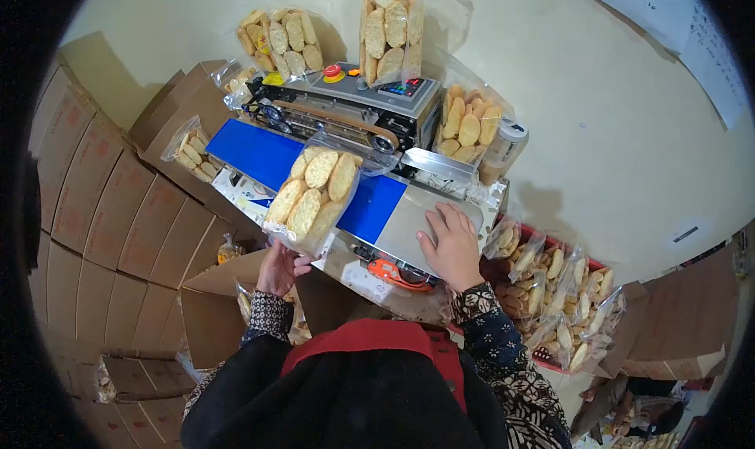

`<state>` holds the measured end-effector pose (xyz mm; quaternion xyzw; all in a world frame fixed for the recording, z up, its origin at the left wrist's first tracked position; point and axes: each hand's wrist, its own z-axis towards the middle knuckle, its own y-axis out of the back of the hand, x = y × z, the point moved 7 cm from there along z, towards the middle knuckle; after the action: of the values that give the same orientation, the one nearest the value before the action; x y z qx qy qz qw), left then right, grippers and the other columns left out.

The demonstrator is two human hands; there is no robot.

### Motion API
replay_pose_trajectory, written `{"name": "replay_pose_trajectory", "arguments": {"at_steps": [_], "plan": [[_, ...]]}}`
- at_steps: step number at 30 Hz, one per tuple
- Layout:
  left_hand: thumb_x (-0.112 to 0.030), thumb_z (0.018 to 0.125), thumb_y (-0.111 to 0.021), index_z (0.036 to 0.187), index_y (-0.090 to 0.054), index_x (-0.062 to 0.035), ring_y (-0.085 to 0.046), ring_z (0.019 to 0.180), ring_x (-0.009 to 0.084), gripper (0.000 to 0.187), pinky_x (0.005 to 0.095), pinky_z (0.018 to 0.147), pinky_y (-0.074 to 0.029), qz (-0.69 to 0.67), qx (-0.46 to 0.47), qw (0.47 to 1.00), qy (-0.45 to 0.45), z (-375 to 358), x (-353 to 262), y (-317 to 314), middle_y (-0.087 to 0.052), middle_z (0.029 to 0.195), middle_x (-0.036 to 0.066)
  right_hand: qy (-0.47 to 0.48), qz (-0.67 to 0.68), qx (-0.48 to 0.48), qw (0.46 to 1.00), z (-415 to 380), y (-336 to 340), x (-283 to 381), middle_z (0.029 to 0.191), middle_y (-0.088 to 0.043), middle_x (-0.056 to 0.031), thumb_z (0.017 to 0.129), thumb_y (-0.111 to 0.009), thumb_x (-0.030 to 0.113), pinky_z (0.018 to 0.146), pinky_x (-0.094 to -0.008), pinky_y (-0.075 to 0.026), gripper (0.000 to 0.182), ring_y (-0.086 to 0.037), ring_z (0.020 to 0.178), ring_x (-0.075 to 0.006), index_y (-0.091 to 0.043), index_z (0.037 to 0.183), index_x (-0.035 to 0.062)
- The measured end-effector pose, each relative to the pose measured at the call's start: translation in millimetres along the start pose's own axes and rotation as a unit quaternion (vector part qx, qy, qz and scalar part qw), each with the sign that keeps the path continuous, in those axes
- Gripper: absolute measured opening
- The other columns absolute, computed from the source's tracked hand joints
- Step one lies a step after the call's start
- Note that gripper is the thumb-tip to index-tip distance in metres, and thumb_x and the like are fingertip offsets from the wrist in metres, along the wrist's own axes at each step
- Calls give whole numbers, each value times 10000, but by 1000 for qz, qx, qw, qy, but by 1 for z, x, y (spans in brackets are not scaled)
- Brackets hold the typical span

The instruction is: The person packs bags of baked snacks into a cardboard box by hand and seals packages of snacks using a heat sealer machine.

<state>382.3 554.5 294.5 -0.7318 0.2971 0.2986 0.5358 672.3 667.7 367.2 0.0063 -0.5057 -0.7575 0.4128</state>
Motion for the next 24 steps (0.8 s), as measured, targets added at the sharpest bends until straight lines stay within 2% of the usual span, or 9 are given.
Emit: {"name": "replay_pose_trajectory", "arguments": {"at_steps": [9, 11, 12, 13, 15, 16, 21, 23, 24], "plan": [[-447, 890, -345, 1250, -323, -95, -593, 891, 261, 504, 283, 606, -531, 32, -87, 995, -38, -3, -7, 13, -524, 1089, 146, -21, 26, -7, 999, -1, 0, -6, 1103, -506, -110, 711, -613, 244, 889, -389, -349, 337, -445, 1076, -292, -583, 986, 53], [-454, 877, -381, 1210, -357, -104, -587, 893, 244, 484, 299, 608, -511, 23, -166, 983, -79, -7, -5, 17, -535, 1049, 116, -21, 27, -11, 999, -1, 1, -5, 1098, -512, -110, 709, -615, 247, 889, -390, -351, 332, -449, 1074, -291, -589, 978, 54], [-418, 863, -442, 1139, -417, -118, -579, 816, 182, 408, 284, 595, -463, -12, -235, 967, -95, -8, 2, 28, -545, 965, 52, -23, 27, -11, 999, -1, 1, -5, 1098, -512, -110, 709, -615, 247, 889, -390, -351, 332, -449, 1074, -291, -589, 978, 54], [-418, 863, -442, 1139, -417, -118, -579, 816, 182, 408, 284, 595, -463, -11, -236, 967, -93, -7, 12, 36, -545, 965, 52, -23, 27, -9, 999, -2, 1, -5, 1098, -513, -110, 709, -615, 247, 890, -391, -352, 331, -449, 1075, -290, -591, 977, 54], [-379, 847, -489, 1030, -493, -148, -527, 766, 117, 295, 256, 631, -415, -47, -312, 942, -116, -12, 19, 42, -554, 915, -10, -23, 26, -11, 999, -3, 0, -7, 1099, -513, -110, 709, -615, 247, 890, -391, -352, 330, -449, 1076, -288, -592, 976, 54], [-322, 840, -507, 1063, -487, -136, -477, 698, 84, 292, 231, 595, -377, -70, -314, 939, -119, -12, 23, 40, -527, 882, -37, -20, 26, -16, 999, -2, 0, -7, 1098, -514, -110, 709, -615, 246, 892, -391, -351, 328, -448, 1078, -289, -593, 974, 53], [-289, 831, -544, 1048, -533, -138, -473, 705, 64, 265, 218, 587, -358, -34, -288, 940, -182, -14, 11, 31, -533, 851, -60, -19, 32, -17, 999, -5, 0, -7, 1097, -515, -112, 709, -615, 244, 897, -388, -349, 329, -445, 1084, -291, -593, 971, 45], [-250, 817, -574, 1020, -555, -140, -468, 694, 45, 232, 210, 576, -343, 13, -310, 933, -180, -16, 4, 40, -539, 817, -72, -18, 31, -15, 999, -4, 0, -8, 1095, -515, -116, 708, -615, 241, 899, -385, -349, 328, -445, 1084, -292, -593, 966, 39], [-235, 799, -600, 956, -578, -143, -463, 676, 32, 183, 213, 573, -328, -19, -352, 917, -185, -19, 2, 45, -535, 767, -80, -17, 31, -17, 999, -4, 0, -7, 1095, -515, -116, 708, -615, 241, 899, -385, -349, 328, -445, 1084, -292, -593, 966, 39]]}}
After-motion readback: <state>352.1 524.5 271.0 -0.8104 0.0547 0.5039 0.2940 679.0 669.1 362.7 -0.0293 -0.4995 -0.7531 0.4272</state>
